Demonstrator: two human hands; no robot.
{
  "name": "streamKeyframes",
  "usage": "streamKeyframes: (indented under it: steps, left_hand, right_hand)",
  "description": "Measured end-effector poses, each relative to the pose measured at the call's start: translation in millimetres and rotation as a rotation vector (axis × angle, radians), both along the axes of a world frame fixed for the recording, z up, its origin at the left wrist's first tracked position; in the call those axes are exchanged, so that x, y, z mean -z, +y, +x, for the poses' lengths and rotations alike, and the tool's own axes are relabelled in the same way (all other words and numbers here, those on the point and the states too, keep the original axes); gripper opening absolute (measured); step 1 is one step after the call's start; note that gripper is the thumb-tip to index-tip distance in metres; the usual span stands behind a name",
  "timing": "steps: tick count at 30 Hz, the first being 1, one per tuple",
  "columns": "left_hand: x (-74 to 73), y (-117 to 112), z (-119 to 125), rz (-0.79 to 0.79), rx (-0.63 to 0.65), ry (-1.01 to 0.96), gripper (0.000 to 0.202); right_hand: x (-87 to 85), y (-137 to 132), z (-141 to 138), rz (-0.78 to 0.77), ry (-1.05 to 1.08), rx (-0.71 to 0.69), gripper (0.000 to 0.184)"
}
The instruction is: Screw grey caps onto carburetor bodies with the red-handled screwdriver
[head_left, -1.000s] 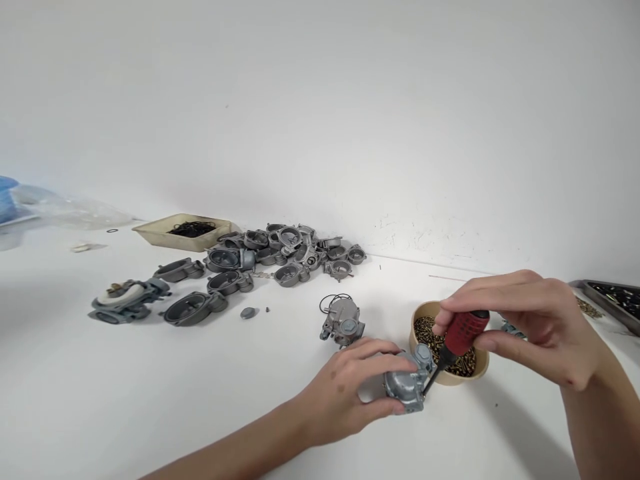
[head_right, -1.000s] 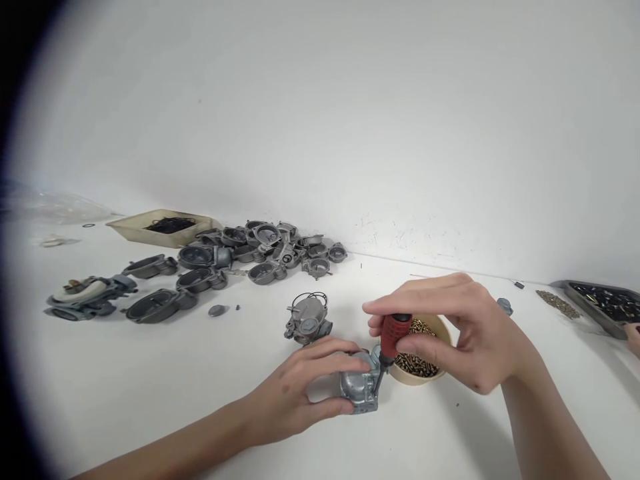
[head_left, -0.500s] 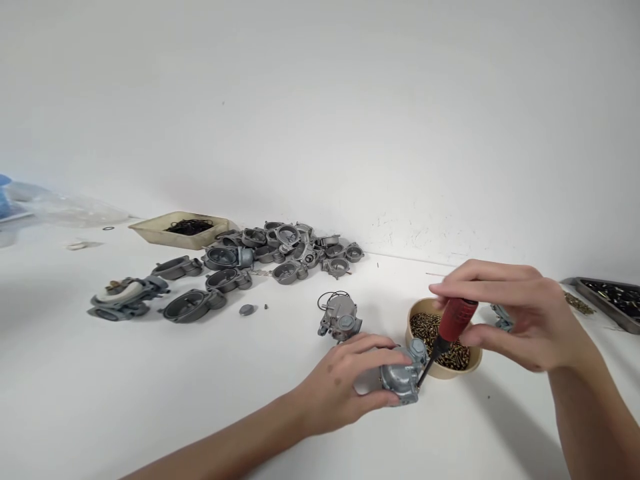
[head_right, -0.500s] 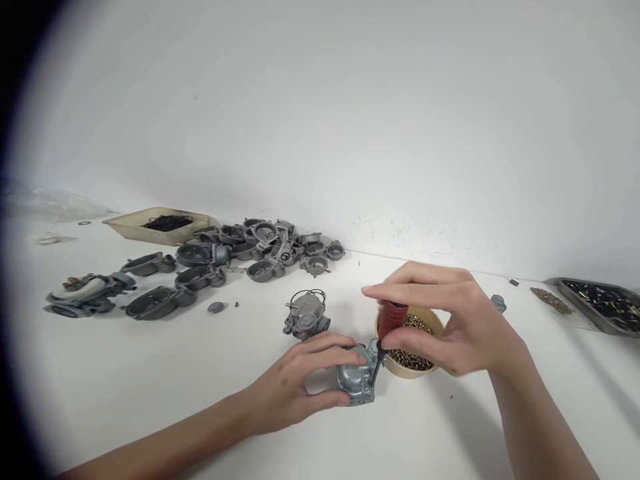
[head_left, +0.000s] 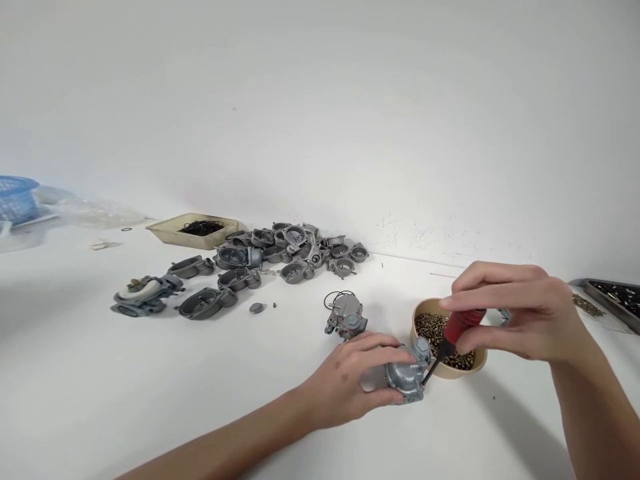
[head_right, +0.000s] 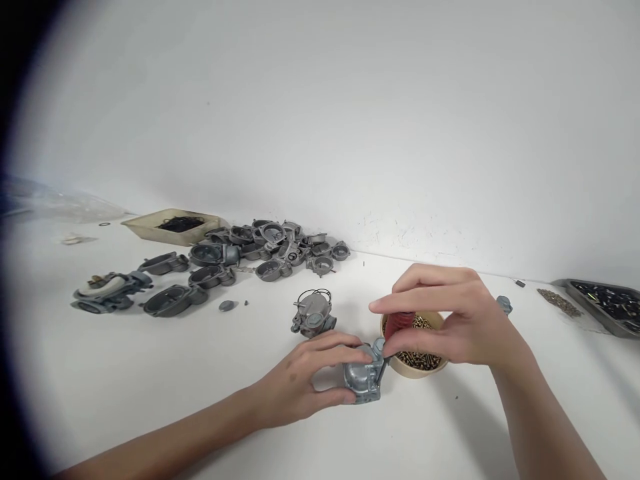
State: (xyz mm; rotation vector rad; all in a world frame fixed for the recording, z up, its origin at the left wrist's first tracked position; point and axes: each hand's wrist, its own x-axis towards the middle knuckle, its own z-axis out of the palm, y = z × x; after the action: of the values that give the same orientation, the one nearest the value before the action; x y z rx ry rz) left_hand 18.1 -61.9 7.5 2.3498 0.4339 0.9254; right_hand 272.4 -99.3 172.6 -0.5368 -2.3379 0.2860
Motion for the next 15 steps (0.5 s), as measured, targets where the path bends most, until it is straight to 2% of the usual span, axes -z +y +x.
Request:
streamKeyframes:
  steps: [3, 6, 8, 11, 13, 15]
  left_hand:
    - [0.7, -0.2, 0.1, -0.003, -0.011, 0.009, 0.04]
    - [1.9, 0.5, 0.1, 0.004, -0.001, -0.004, 0.041]
    - [1.8, 1.0, 0.1, -0.001, 0.006, -0.008, 0.041]
    - [0.9, 1.5, 0.3, -0.021, 0.007, -0.003, 0.04]
    - [0.7, 1.5, 0.5, -0.021, 0.015, -0.006, 0.04]
    - [1.0, 1.3, 0.6, -0.017, 0.025, -0.012, 0.041]
  right_hand:
    - [-0.4, -2.8, -2.4, 0.011, -0.024, 0.087, 0.036]
    - [0.2, -4.2, -1.9, -0.107, -0.009, 0.009, 0.039]
    - [1.2, -2.4, -0.1, -0.068, 0.009, -0.022, 0.039]
    - [2.9, 0.0, 2.3, 0.031, 0.009, 0.058, 0.038]
    - [4.1, 0.1, 3.1, -0.053, 0.014, 0.057, 0.034]
    - [5.9, 0.7, 2.9, -0.182, 0.056, -0.041, 0.034]
